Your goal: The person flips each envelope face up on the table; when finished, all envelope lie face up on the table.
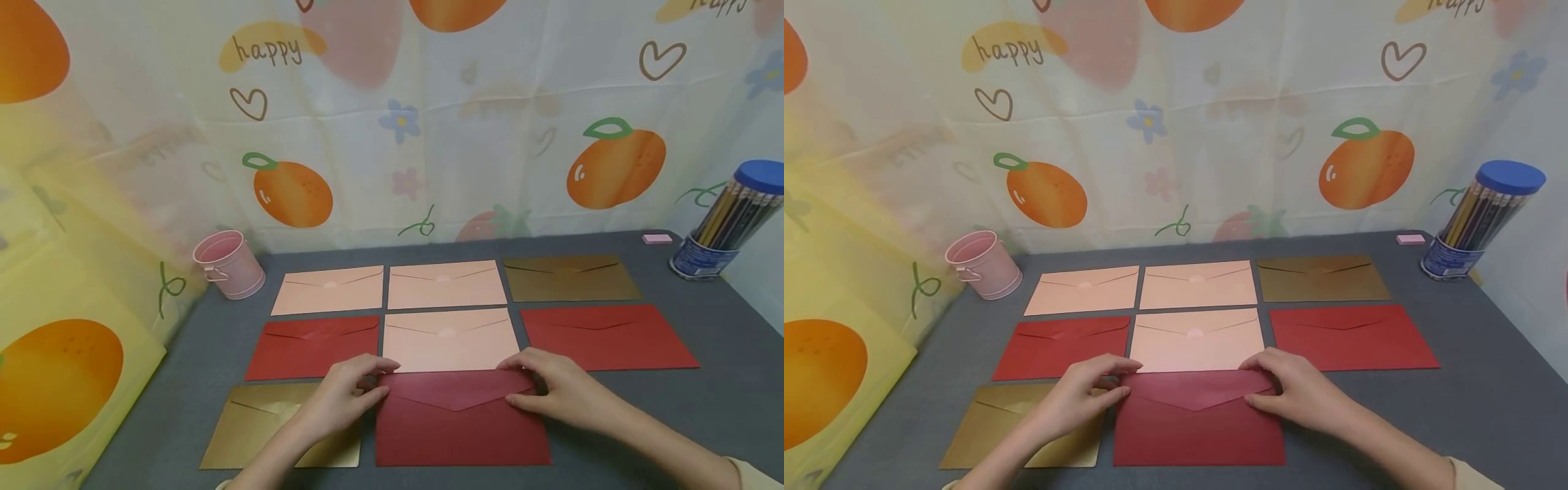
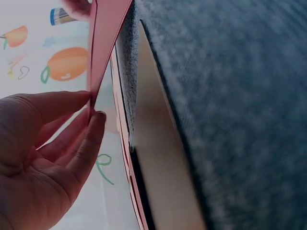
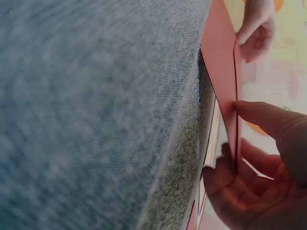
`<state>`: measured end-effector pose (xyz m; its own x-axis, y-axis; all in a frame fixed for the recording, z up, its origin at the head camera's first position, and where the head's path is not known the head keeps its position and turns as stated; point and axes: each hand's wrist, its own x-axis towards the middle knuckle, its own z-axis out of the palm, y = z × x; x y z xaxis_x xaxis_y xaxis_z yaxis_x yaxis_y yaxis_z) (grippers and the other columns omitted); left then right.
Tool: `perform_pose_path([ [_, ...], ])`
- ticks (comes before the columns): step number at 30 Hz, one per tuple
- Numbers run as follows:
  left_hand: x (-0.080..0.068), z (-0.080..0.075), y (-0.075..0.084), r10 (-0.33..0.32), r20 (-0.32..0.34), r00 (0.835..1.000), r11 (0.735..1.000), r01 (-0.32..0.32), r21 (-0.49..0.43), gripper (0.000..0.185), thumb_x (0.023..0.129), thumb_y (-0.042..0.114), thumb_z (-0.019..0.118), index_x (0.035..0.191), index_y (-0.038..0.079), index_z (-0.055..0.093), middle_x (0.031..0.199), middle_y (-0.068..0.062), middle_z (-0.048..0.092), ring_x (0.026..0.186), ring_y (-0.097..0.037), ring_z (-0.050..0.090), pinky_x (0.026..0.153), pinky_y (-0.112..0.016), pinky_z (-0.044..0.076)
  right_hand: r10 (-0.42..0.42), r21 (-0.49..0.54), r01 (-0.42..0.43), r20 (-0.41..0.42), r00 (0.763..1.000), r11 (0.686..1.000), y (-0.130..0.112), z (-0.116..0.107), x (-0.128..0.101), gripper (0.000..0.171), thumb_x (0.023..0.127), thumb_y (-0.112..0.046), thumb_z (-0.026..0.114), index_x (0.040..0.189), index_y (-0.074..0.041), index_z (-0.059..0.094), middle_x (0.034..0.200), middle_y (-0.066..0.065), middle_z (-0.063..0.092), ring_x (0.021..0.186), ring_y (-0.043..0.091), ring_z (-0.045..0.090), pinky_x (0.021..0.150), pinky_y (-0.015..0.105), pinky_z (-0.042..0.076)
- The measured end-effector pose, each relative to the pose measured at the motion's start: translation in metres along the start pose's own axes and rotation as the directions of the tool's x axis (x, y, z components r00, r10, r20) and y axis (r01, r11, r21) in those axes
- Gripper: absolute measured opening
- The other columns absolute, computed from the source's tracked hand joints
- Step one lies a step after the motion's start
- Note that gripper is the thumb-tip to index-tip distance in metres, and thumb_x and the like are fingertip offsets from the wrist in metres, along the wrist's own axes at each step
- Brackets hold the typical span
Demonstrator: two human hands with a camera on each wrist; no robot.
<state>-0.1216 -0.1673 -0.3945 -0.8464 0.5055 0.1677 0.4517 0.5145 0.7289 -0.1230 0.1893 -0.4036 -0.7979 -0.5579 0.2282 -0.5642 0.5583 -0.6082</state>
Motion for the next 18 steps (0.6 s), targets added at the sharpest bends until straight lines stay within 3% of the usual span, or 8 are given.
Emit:
perform_pose_path([
  [5,-0.0007,0.0016,-0.0030,0.048,0.035,0.998,0.999,-0.049,0.023,0.034,0.085,-0.007,0.070,0.116,0.004,0.066,0.109,-0.005,0.065,0.096,-0.017,0.064,0.078,-0.027,0.055,-0.045,-0.069,0.046,0.009,0.999,0.997,0.0028,0.0019,-0.0012,0.034,0.083,-0.027,0.079,0.112,-0.019,0.065,0.102,-0.012,0.060,0.086,0.002,0.053,0.071,0.025,0.048],
  [18,-0.0025,0.0019,-0.0045,0.073,0.067,0.995,0.996,-0.076,0.042,0.029,0.086,-0.005,0.069,0.114,0.006,0.067,0.108,-0.004,0.066,0.098,-0.019,0.064,0.079,-0.026,0.055,-0.022,-0.166,0.027,0.034,0.999,0.986,0.0014,0.0034,-0.0027,0.038,0.082,-0.033,0.078,0.114,-0.017,0.066,0.106,-0.012,0.060,0.092,0.004,0.050,0.077,0.029,0.048],
])
